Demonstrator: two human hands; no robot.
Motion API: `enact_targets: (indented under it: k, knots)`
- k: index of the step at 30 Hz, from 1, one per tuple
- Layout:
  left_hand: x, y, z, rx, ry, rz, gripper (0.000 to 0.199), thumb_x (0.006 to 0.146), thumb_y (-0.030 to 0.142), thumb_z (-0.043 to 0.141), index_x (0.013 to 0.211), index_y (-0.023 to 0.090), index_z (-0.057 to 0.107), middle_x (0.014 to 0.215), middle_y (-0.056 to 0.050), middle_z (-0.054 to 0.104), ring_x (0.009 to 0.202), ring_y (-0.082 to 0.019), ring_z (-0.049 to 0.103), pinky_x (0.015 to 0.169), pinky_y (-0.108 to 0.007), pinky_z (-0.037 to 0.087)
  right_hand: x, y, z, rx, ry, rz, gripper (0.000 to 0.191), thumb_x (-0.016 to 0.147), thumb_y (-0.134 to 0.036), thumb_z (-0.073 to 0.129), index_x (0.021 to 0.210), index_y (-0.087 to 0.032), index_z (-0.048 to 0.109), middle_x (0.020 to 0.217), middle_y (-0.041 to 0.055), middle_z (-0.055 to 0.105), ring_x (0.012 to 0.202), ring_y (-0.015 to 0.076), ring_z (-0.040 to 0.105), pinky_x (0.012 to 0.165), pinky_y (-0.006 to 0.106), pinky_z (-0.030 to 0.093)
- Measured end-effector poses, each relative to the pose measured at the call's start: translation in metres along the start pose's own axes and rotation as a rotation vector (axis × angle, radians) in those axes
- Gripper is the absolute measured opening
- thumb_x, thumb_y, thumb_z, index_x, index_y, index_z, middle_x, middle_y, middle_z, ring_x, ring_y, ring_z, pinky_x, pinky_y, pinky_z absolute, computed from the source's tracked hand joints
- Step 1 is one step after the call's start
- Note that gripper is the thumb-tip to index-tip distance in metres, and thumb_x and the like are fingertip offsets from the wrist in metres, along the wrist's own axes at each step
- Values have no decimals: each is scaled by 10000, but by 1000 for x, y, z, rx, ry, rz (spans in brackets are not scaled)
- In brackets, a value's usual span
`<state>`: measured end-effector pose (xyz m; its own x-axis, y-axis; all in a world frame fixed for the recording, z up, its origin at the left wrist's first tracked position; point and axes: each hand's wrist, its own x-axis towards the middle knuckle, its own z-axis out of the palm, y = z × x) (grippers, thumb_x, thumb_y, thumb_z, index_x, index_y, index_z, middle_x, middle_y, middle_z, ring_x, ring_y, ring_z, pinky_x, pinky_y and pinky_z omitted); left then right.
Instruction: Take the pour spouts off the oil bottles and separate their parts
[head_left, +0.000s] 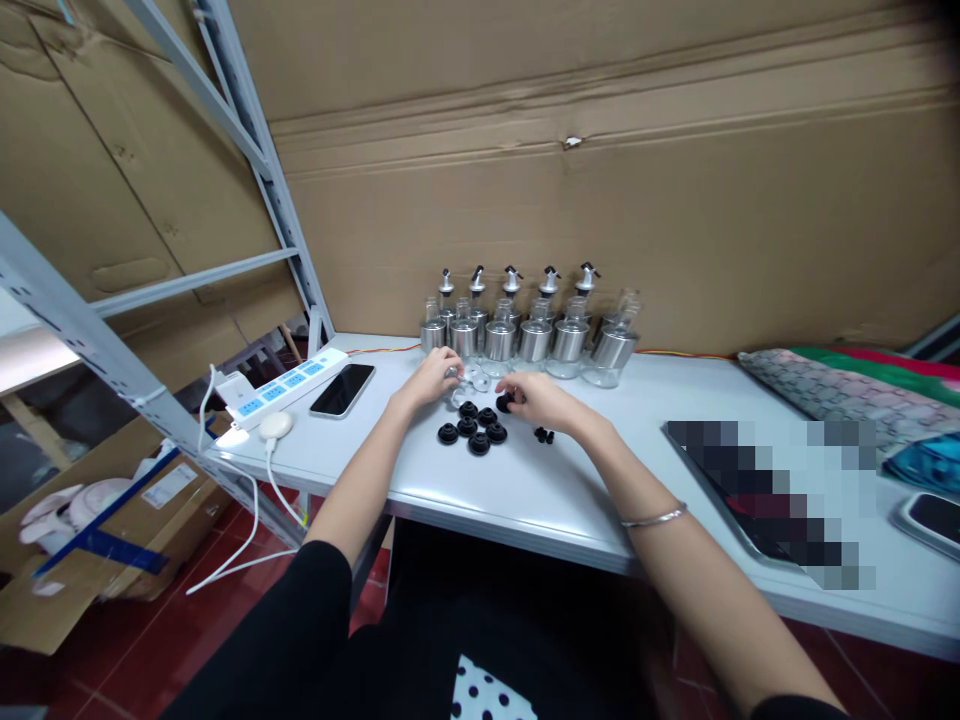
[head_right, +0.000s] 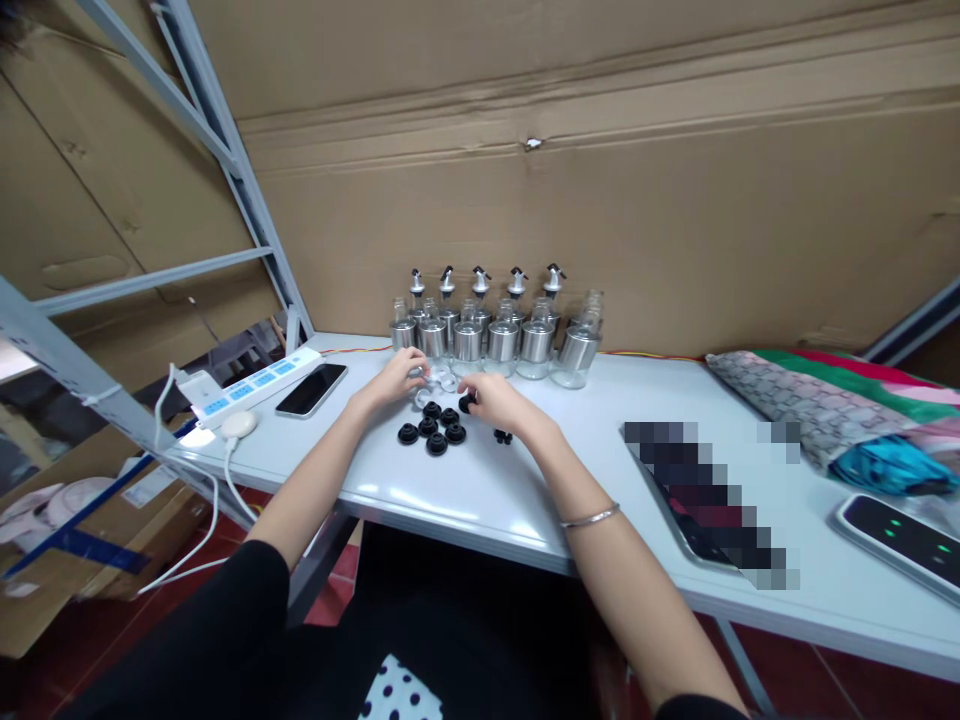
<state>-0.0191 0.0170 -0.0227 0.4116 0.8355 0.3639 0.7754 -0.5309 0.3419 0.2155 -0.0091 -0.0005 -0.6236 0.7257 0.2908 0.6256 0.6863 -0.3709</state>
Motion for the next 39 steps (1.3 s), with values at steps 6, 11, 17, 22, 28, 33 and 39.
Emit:
enact_targets:
  k: [6,11,17,22,28,33,39]
  knots:
    - [2,5,5,-120,14,-120,126,868,247,455,960,171,494,1082,-74,525,1034,-209,464,921,-356,378,-3,-7,2,51,-167,60,315,637,-71,596,924,-160,688,707,37,667,610,160,584,578,253,437]
    - [2,8,6,-162,-22,-163,163,906,336,398,915,181,448,893,-27,543,827,-167,506,779,-294,390,-3,-8,4,89,-198,38,304,643,-68,567,890,-166,716,692,31,667,608,158,582,591,261,450]
    - [2,6,7,-137,-2,-146,155,902,341,406,869,190,421,831,-15,514,784,-167,488,750,-293,375,-2,-13,7,208,-202,55,213,686,-124,591,861,-173,702,703,21,675,636,158,606,602,254,457]
    - [5,1,17,-111,82,-141,134,914,320,382,897,191,416,926,-52,530,892,-191,485,830,-324,381,-1,-22,4,174,-216,100,172,708,-151,620,873,-132,665,843,65,664,730,164,626,655,247,465]
    - [9,12,33,-117,262,-208,120,929,278,345,932,193,429,1057,-81,536,1043,-202,452,929,-346,350,0,-22,2,234,-211,133,194,727,-141,615,920,-126,636,901,65,648,689,138,619,629,238,466]
    - [11,27,31,-234,376,-370,144,943,311,327,907,215,430,1080,-51,565,1111,-208,446,1001,-427,270,2,-20,5,367,-90,293,300,794,-99,519,1086,-104,589,1011,109,644,552,98,590,600,261,490]
    - [12,18,11,-533,578,-708,181,908,337,418,777,212,429,981,-55,569,1108,-241,448,1034,-480,240,11,-20,11,806,88,574,412,808,-60,483,1216,-99,516,1354,194,450,774,137,652,580,239,540]
